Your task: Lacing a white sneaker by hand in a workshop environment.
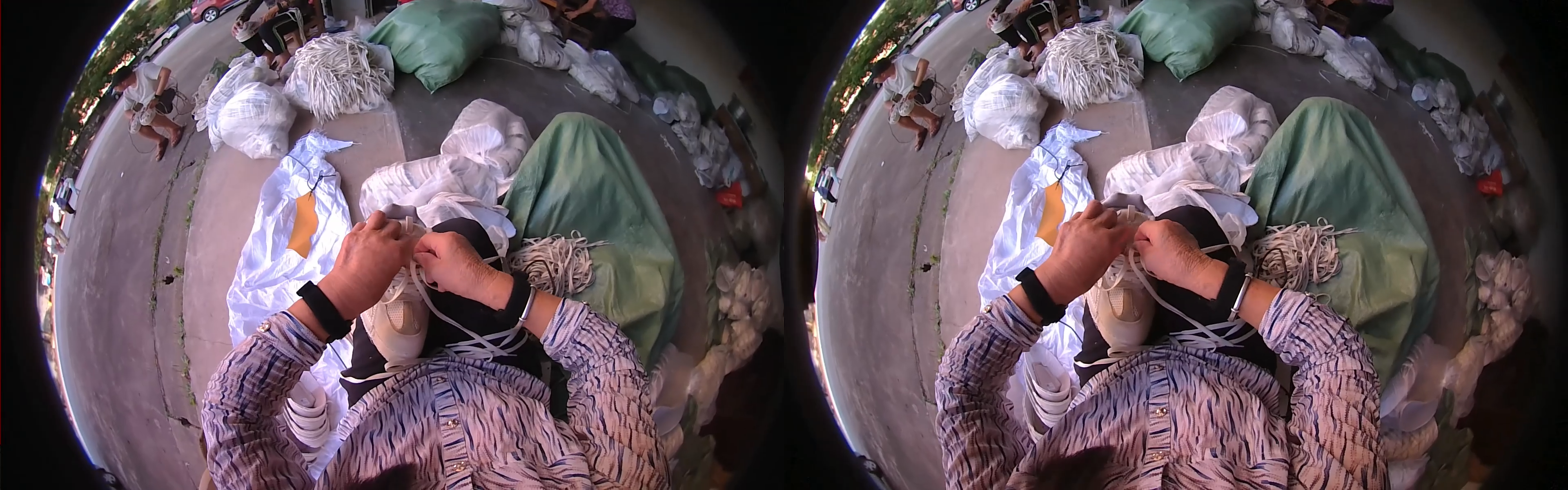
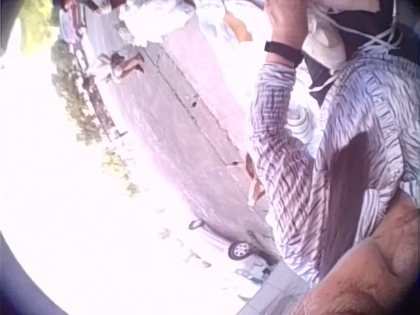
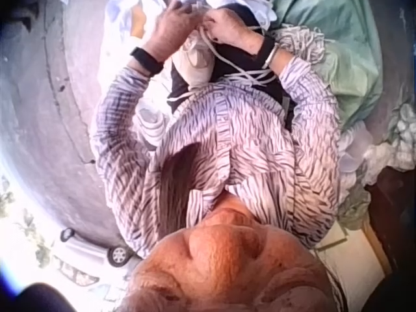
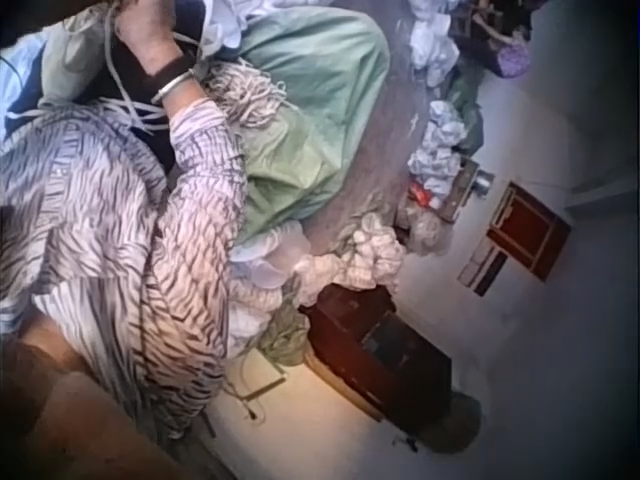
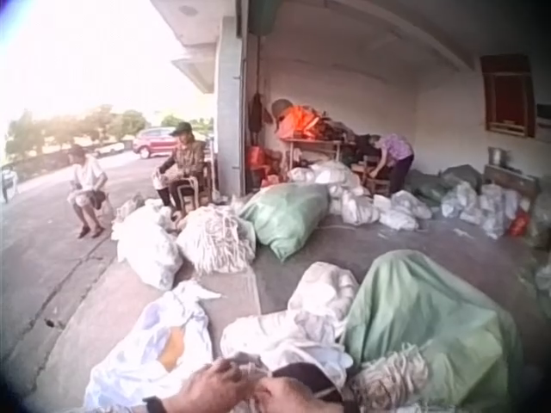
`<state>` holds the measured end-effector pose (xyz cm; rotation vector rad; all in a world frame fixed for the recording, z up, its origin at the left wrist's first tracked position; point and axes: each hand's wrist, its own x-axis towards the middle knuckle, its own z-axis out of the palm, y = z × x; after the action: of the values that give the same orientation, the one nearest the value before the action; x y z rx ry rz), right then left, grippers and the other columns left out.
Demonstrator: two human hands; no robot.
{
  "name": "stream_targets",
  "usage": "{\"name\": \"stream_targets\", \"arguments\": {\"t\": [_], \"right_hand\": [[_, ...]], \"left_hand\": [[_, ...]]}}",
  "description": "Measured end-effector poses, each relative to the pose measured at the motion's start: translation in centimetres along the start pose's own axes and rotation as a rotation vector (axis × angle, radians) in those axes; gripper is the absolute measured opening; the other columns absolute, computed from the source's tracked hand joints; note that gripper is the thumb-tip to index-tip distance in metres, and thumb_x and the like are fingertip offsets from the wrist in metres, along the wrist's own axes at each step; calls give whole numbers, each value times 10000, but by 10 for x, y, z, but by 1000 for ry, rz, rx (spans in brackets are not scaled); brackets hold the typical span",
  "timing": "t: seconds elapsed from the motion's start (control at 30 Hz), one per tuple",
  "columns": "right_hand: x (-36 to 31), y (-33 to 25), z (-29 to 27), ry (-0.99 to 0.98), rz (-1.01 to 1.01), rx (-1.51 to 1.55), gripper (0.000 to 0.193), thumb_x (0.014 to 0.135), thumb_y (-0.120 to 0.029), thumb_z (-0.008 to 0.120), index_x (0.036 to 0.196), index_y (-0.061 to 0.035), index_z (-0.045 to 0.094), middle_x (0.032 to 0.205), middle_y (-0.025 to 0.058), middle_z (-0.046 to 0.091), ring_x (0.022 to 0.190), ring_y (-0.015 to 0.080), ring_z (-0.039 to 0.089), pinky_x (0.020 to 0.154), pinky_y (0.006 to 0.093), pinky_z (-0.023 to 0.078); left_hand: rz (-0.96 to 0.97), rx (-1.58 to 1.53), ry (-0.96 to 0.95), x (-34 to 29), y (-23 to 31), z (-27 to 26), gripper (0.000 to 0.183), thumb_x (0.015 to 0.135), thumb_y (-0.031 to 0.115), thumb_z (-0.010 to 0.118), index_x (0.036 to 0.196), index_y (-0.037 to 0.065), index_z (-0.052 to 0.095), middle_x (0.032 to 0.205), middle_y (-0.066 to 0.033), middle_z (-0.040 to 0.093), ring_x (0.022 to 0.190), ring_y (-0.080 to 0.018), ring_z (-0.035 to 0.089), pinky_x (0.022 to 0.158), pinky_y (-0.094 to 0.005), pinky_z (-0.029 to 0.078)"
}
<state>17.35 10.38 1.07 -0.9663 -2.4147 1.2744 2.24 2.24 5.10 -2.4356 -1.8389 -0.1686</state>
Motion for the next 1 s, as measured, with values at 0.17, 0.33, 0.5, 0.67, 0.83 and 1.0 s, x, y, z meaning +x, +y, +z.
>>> {"name": "stream_targets", "arguments": {"t": [0.17,0.33,0.5,0.67,0.83,1.0], "right_hand": [[0,-4,-12,-164,191,159,169,849,-145,527,824,3,604,648,126,612,509,210,612,513,322,492],[-15,-10,-21,324,-356,-397,183,822,-180,579,763,-7,597,761,147,618,698,280,628,614,364,499],[-29,-6,-15,114,-179,-425,213,780,-224,652,686,-49,576,726,113,578,667,307,595,594,399,457],[-18,4,-3,213,-272,-283,183,796,-192,636,754,-26,571,712,128,597,667,291,611,594,373,464],[-32,32,-32,60,-180,-56,116,812,-101,597,810,4,549,688,115,605,639,185,599,575,307,451],[-100,95,-119,193,260,32,71,796,-68,597,769,-16,557,611,36,575,548,107,557,497,269,440]], "left_hand": [[-9,-22,-103,8,2,0,251,723,102,621,974,84,630,995,-40,585,985,-222,488,799,-332,440],[78,57,-58,5,-3,0,180,723,88,583,892,26,584,909,-73,548,950,-233,502,778,-349,438],[-59,-96,153,-13,-7,-8,203,758,86,582,928,-2,516,882,-114,539,837,-270,567,721,-327,474],[-475,-1428,152,-8,7,-5,199,942,217,471,931,19,444,943,-130,602,621,-199,651,552,-267,512],[-597,-1824,159,-4,-13,20,197,948,270,480,978,79,448,720,-26,525,502,-100,521,513,-235,517],[-974,-1662,938,-82,-163,13,148,949,168,443,821,96,458,601,27,415,466,-68,412,698,-368,553]]}}
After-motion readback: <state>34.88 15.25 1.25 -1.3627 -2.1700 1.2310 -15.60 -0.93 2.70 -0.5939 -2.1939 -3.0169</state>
